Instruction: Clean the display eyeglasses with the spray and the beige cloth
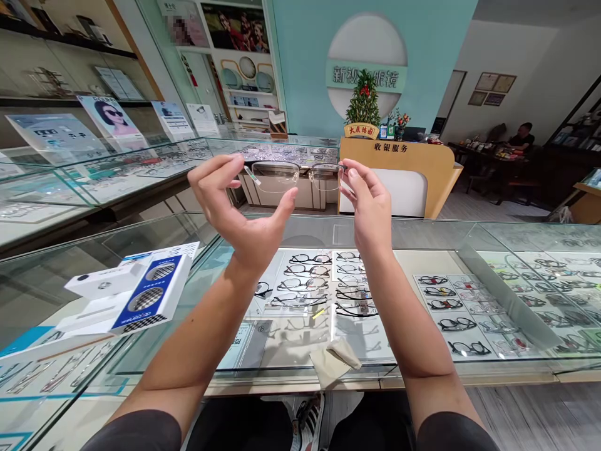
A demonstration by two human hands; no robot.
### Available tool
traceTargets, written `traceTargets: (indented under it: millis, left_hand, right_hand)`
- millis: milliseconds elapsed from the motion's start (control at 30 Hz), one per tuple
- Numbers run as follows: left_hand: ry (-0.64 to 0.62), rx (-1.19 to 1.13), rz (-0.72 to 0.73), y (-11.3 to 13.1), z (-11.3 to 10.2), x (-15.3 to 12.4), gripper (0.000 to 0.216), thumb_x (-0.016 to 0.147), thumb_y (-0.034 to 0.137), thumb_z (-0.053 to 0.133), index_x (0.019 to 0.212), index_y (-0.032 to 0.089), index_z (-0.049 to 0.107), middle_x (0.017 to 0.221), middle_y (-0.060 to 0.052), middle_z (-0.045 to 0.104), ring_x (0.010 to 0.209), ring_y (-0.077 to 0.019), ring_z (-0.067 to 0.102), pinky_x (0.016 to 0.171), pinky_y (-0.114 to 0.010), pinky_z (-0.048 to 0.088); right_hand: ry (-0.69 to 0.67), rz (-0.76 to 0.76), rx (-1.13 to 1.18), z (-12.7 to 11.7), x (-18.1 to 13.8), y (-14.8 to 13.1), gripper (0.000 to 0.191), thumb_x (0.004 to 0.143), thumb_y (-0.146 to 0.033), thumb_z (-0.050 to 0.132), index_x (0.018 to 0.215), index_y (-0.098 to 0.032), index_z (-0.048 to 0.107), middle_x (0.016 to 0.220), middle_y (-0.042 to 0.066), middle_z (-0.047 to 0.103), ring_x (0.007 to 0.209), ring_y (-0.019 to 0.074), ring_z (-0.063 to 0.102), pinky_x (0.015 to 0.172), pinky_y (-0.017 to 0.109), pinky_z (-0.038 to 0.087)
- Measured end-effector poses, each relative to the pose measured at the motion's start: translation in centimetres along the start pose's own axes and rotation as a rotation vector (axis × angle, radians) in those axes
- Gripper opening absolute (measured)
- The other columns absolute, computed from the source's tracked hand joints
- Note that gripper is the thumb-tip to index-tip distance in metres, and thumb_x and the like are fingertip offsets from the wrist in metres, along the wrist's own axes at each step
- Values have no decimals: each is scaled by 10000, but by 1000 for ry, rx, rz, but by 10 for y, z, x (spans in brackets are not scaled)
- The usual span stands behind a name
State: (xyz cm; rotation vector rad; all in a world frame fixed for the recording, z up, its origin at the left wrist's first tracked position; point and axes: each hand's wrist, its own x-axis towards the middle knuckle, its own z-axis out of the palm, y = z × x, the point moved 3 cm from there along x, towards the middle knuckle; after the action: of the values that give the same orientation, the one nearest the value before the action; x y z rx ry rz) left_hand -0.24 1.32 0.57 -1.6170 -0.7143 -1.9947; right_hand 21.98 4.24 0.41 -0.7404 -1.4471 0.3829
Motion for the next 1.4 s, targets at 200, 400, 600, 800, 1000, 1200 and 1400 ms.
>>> traceTargets:
  millis: [200, 400, 600, 800, 1000, 1200, 1400]
  left_hand:
    - [-103, -124, -234, -26, 18, -7, 716, 877, 640, 868, 1452, 360, 546, 1499, -122, 618, 1422, -349, 637, 1064, -544, 603]
    - [-178, -230, -323, -49, 35, -18, 793, 861, 726, 854, 1482, 358, 528, 1520, -133, 618, 1443, -335, 649, 1059, -474, 606]
    - [-169, -316, -331, -57, 36, -20, 842, 831, 799, 841, 1465, 332, 542, 1524, -139, 626, 1449, -345, 653, 1087, -469, 598]
    - [-197, -434, -321, -61, 36, -20, 812, 857, 766, 846, 1467, 324, 544, 1537, -125, 635, 1465, -331, 654, 1114, -429, 600]
    - [-223, -494, -356, -60, 37, -20, 797, 869, 742, 852, 1470, 319, 543, 1572, -126, 619, 1490, -332, 645, 1147, -430, 597]
    - [-214, -497, -398, -60, 37, -20, 793, 853, 724, 879, 1445, 306, 556, 1565, -134, 630, 1483, -337, 652, 1143, -436, 601]
    - [-215, -488, -431, -59, 39, -22, 798, 842, 748, 874, 1425, 299, 565, 1550, -141, 645, 1456, -333, 672, 1106, -427, 616]
  right_hand:
    - [191, -48, -45, 2, -8, -10, 410, 1071, -609, 592, 1309, -318, 754, 1304, 87, 785, 1213, 237, 765, 999, 431, 659]
    - [230, -178, -207, 5, -13, -20, 393, 1109, -578, 534, 1321, -308, 724, 1262, 93, 764, 1199, 246, 754, 1025, 432, 646]
    - [192, -160, -135, 6, -15, -28, 391, 1105, -596, 555, 1300, -306, 731, 1243, 84, 769, 1216, 240, 752, 1035, 422, 649]
    - [140, -53, 223, 6, -14, -29, 359, 991, -625, 765, 1171, -314, 775, 1221, 44, 795, 1224, 225, 770, 1048, 383, 656]
    - [66, -49, 233, 9, -13, -26, 344, 1036, -622, 705, 1200, -325, 761, 1284, 48, 790, 1255, 231, 783, 1004, 378, 677]
    - [72, 5, 306, 13, -14, -26, 321, 1013, -590, 748, 1156, -302, 749, 1269, 55, 806, 1240, 242, 801, 1027, 394, 676]
    - [38, 33, 297, 18, -14, -23, 323, 1024, -592, 722, 1167, -302, 737, 1295, 66, 809, 1265, 254, 798, 1032, 414, 676]
